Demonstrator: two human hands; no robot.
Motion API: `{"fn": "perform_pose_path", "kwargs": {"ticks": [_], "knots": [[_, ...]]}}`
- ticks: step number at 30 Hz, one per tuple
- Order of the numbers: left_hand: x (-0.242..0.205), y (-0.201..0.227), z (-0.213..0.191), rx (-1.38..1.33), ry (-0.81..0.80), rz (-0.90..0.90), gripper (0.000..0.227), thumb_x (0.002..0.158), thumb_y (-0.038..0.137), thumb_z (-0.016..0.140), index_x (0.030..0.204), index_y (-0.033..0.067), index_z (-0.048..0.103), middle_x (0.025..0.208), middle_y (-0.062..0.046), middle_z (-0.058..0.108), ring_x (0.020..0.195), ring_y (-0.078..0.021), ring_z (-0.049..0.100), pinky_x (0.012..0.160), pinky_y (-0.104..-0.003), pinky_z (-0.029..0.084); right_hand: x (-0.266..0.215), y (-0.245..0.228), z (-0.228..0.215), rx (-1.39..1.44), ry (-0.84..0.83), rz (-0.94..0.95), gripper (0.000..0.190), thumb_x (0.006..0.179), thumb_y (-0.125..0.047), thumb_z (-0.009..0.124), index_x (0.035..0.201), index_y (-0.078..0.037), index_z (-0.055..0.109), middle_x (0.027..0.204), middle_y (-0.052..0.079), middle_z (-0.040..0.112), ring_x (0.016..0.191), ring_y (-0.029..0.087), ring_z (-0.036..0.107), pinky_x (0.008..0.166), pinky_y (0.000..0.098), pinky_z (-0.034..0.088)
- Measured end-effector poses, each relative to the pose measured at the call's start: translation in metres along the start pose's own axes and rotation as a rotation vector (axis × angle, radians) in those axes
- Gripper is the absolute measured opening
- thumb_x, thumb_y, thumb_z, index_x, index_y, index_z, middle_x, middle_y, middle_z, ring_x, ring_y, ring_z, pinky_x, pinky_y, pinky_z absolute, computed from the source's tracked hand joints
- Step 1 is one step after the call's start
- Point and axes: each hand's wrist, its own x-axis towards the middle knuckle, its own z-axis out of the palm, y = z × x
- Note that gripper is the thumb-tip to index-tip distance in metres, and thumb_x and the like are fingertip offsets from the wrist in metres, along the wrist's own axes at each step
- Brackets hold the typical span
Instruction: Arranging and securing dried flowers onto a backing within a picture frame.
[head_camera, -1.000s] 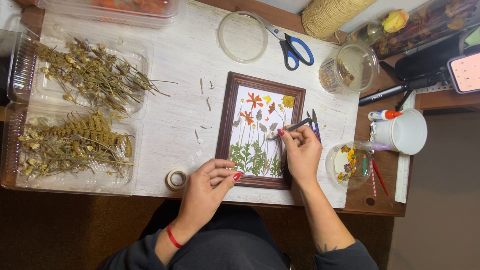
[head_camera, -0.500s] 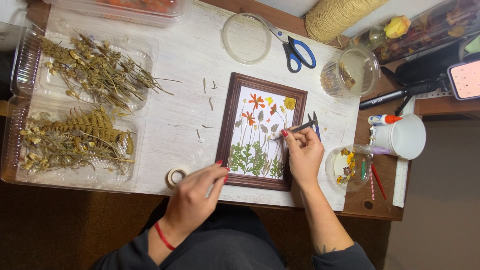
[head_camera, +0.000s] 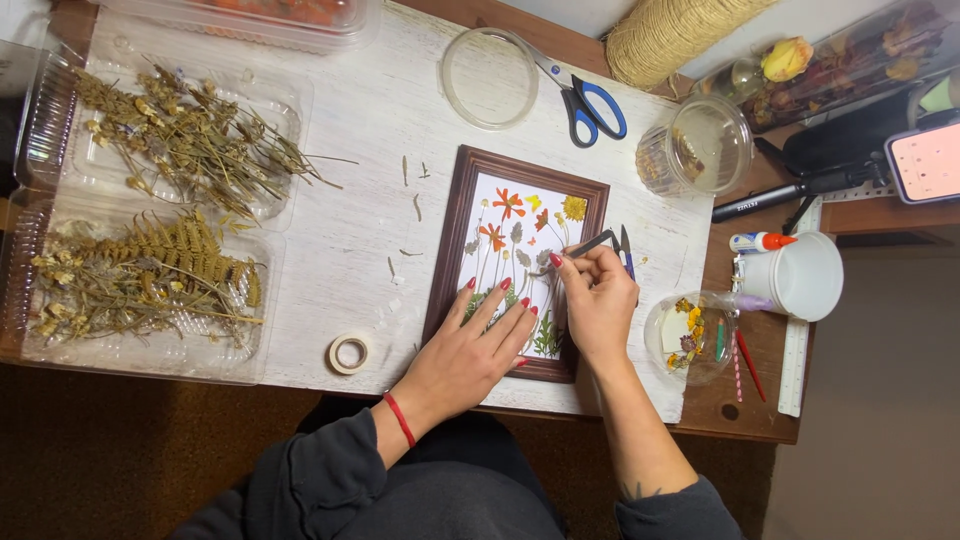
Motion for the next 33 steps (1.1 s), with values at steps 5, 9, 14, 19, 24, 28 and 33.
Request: {"fn": "perform_pose_path", "kwargs": {"ticks": [5,9,14,19,24,28,33], "knots": [[0.005,0.000,0.006,0.018,-0.013,-0.014,0.050,0.097,0.027,0.054,0.140,0.0023,0.056,0.140,-0.015,0.060,0.138,-0.0374,0.048,0.114,-0.060,0.034,0.002,0.001,0.004,-0.005,-0.003,-0.014,0.011,0.093,-0.005,0.076,0.099,0.002,0.071,0.075,-0.001,0.071,0.059,0.000,0.043,0.053,0.0195,0.037],[0.006,0.000,0.007,0.032,-0.041,-0.025,0.057,0.094,0.032,0.058,0.141,0.0014,0.054,0.141,-0.015,0.059,0.139,-0.0366,0.045,0.116,-0.058,0.032,0.003,-0.001,0.003,-0.028,-0.021,-0.040,0.011,0.093,-0.006,0.076,0.099,0.002,0.071,0.076,0.000,0.072,0.059,0.001,0.043,0.053,0.0197,0.037],[0.009,-0.001,0.007,0.028,-0.064,-0.033,0.063,0.092,0.040,0.061,0.141,0.0001,0.053,0.140,-0.016,0.059,0.140,-0.0361,0.044,0.116,-0.056,0.032,0.004,-0.004,0.003,-0.047,-0.021,-0.050,0.012,0.093,-0.007,0.077,0.097,0.002,0.071,0.076,0.001,0.072,0.058,0.001,0.043,0.052,0.0200,0.037],[0.010,-0.002,0.008,0.031,-0.064,-0.027,0.065,0.093,0.044,0.061,0.140,-0.0008,0.053,0.139,-0.017,0.058,0.140,-0.0371,0.044,0.116,-0.055,0.032,0.005,-0.001,0.004,-0.040,-0.026,-0.054,0.013,0.092,-0.007,0.077,0.097,0.002,0.070,0.076,0.001,0.073,0.058,0.001,0.044,0.053,0.0200,0.038],[0.009,-0.004,0.011,0.040,-0.077,0.003,0.065,0.094,0.043,0.060,0.140,-0.0023,0.053,0.140,-0.019,0.058,0.139,-0.0377,0.044,0.114,-0.053,0.035,0.005,0.002,0.003,-0.023,-0.036,-0.055,0.011,0.093,-0.006,0.077,0.097,0.002,0.070,0.077,0.001,0.073,0.059,0.000,0.042,0.052,0.0194,0.037],[0.008,-0.004,0.014,0.034,-0.077,-0.004,0.064,0.094,0.043,0.060,0.139,-0.0020,0.053,0.140,-0.019,0.058,0.140,-0.0374,0.044,0.115,-0.051,0.036,0.005,0.014,0.001,0.067,-0.037,-0.049,0.012,0.093,-0.005,0.076,0.099,0.001,0.069,0.080,0.000,0.072,0.061,-0.001,0.042,0.054,0.0179,0.036],[0.009,-0.004,0.012,0.026,-0.075,0.000,0.065,0.093,0.043,0.061,0.139,-0.0024,0.053,0.139,-0.019,0.058,0.140,-0.0372,0.045,0.116,-0.051,0.036,0.009,0.040,-0.008,0.399,-0.063,0.008,0.011,0.098,-0.004,0.074,0.106,-0.001,0.066,0.084,-0.002,0.069,0.065,-0.003,0.048,0.057,0.0150,0.034]]}}
